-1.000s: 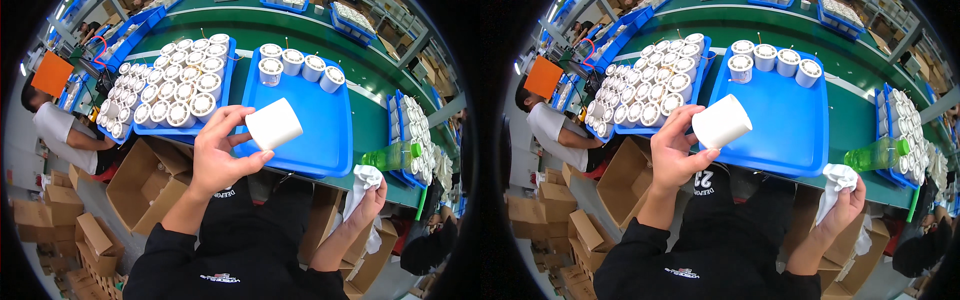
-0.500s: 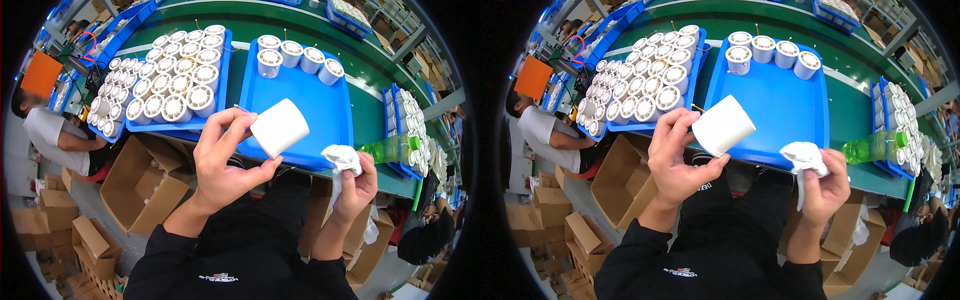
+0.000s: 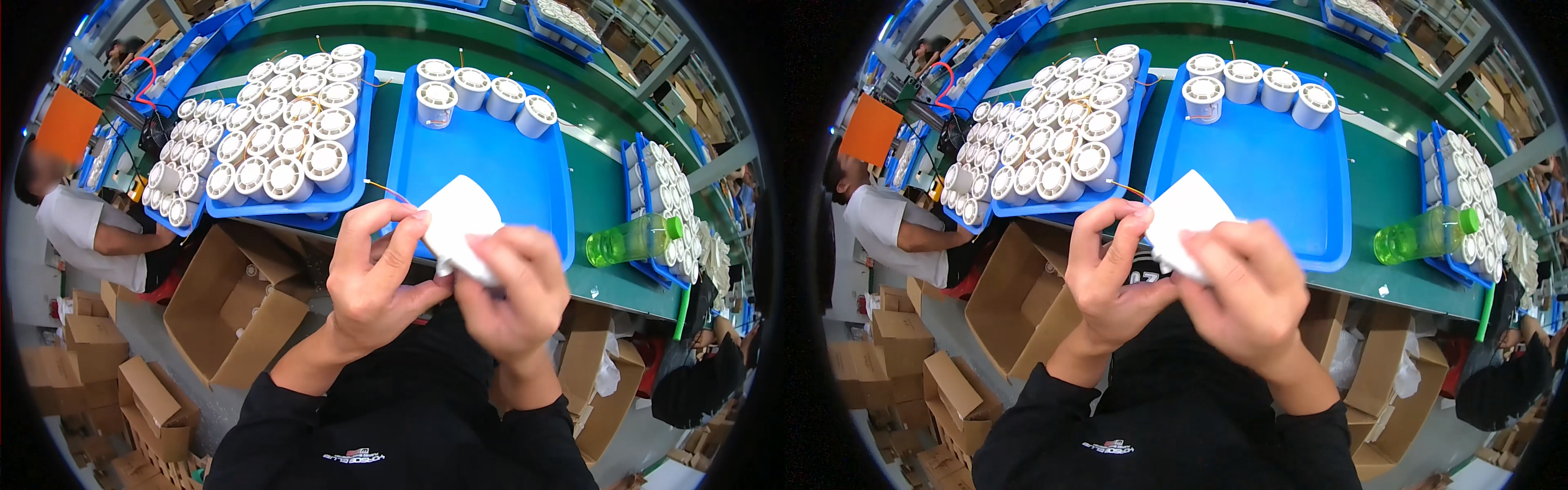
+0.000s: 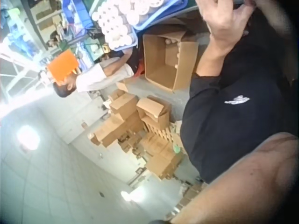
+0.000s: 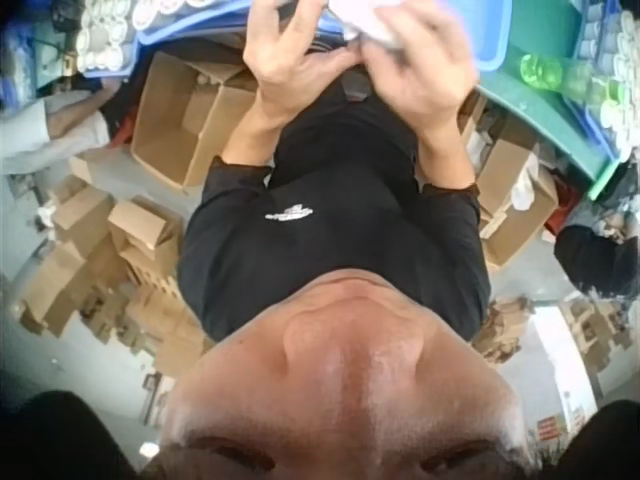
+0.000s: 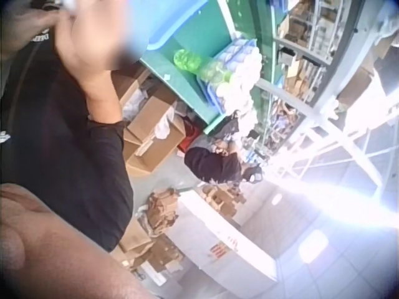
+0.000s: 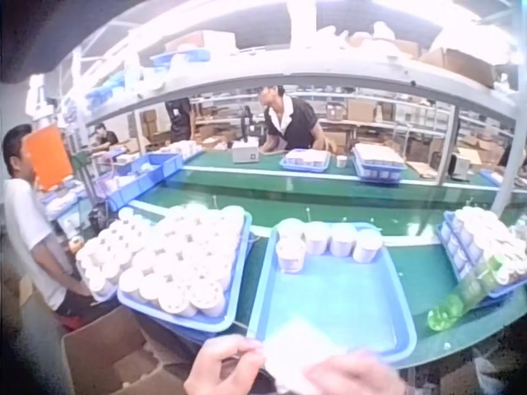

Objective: Cleaning and wiping white cylindrical plastic components at an assembly line.

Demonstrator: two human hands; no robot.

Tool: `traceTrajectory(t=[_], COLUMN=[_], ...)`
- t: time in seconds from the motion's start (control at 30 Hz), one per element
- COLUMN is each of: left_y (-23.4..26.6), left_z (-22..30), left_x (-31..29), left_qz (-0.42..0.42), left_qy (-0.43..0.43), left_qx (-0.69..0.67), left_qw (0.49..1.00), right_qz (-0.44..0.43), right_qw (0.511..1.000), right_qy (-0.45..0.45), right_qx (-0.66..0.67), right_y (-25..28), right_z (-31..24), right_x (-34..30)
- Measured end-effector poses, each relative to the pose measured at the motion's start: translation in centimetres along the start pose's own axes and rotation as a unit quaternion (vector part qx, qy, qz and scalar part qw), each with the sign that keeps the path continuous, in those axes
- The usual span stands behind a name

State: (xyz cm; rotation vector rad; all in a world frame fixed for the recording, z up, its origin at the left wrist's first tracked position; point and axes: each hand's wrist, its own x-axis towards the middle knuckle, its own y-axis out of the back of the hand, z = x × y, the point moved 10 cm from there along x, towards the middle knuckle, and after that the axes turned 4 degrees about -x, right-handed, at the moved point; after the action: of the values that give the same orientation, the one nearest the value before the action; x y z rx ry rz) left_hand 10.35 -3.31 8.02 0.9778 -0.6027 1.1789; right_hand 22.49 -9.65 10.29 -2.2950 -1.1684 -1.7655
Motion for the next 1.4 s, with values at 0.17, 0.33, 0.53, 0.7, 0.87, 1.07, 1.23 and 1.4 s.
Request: traceTrajectory(t=[0.17,0.33,0.53,0.7,0.87,1.07,1.23,1.4], left_y=[-0.2,-0.1,0.2,0.6,0.7,1.4,1.4,1.4], left_z=[0.0,0.0,-0.5,-0.6,-0.1,-0.4,-0.6,-0.4], left_x=[0.1,0.2,-0.8,-0.3,-0.1,-0.2,-0.4,-0.6], left_qz=[0.003,0.012,-0.009,-0.021,-0.047,-0.046,-0.045,-0.030], left_qy=[-0.012,-0.019,-0.005,-0.016,-0.057,-0.052,-0.050,-0.047], left_qx=[0.025,0.032,0.020,0.019,0.033,0.044,0.035,0.034], left_qw=[1.000,0.999,1.000,0.999,0.997,0.997,0.997,0.998], right_qz=[0.038,0.029,-0.036,-0.084,-0.052,-0.048,-0.066,-0.064], right_qw=[0.998,0.996,0.994,0.994,0.989,0.990,0.982,0.995], right_qy=[-0.036,-0.078,-0.093,-0.055,-0.113,-0.111,-0.173,-0.074], right_qx=[-0.041,-0.044,-0.054,-0.041,-0.082,-0.066,-0.038,-0.011], right_y=[0.7,0.9,-0.2,-1.2,-0.9,-1.8,-2.2,-2.6], right_z=[1.9,2.1,1.7,0.3,2.5,2.9,3.7,1.0], right_x=[0.4,0.4,-0.1,-0.4,-0.2,0.2,-0.7,-1.4])
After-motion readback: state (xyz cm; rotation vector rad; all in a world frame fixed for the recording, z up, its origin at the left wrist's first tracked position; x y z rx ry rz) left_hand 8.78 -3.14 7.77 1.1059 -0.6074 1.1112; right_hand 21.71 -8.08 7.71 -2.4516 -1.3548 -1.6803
